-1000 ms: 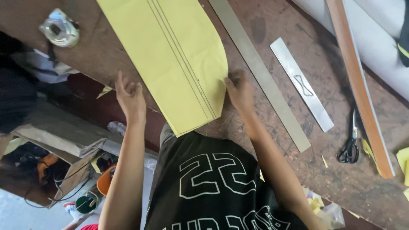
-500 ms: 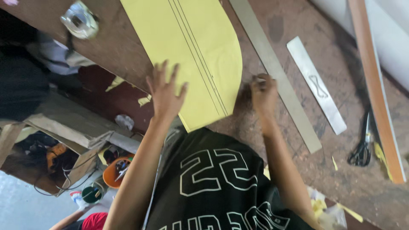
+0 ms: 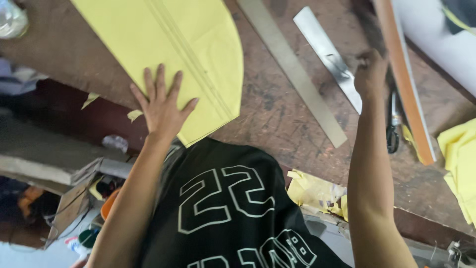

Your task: The person measures a car seat with a tape measure, then lays a yellow paper pattern on the workbench and marks measurement lines on it using a pen and a straightedge, repositioning the tape measure and straightedge to draw several reference lines across the paper.

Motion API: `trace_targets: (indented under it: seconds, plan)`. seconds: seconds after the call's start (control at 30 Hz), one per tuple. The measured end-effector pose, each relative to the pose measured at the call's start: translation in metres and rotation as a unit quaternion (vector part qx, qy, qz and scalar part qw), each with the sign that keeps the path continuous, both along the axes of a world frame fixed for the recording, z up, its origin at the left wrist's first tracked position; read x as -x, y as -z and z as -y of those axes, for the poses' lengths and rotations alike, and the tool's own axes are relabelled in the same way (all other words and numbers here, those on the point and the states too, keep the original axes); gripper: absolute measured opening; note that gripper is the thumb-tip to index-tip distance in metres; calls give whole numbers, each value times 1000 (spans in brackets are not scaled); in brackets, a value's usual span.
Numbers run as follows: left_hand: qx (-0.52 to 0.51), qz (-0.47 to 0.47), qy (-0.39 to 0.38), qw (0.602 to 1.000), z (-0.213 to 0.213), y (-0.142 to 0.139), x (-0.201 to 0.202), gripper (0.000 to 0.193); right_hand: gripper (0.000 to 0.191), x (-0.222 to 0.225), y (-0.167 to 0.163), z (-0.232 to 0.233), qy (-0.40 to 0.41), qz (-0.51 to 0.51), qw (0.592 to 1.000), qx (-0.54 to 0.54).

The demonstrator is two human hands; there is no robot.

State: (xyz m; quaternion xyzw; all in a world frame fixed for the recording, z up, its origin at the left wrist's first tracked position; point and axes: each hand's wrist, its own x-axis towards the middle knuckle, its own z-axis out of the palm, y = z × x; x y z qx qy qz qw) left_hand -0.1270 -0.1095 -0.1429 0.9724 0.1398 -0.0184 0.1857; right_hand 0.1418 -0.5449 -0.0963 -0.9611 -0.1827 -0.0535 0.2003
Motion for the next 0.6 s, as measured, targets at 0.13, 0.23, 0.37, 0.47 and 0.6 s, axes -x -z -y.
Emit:
trace_targets:
  seconds: [0.13, 0.23, 0.37, 0.47, 0.6]
  plan:
    - [17, 1, -8, 1000, 1, -3, 1, 83, 38, -30, -16, -9, -5, -24, 1000, 16]
    - [-14, 8, -4, 1000, -4, -8, 4, 83, 44, -36, -17, -22, -73, 10, 997, 10]
    - [-4, 20, -18, 1000, -9, -10, 2, 85, 42, -36, -11, -23, -70, 127, 986, 88]
    - [-3, 15, -17, 1000, -7, -8, 0, 85, 36, -24, -1, -18, 52, 163, 978, 118]
    - [-7, 9, -16, 1000, -4, 2, 1, 86, 41, 31, 29, -47, 84, -13, 995, -59]
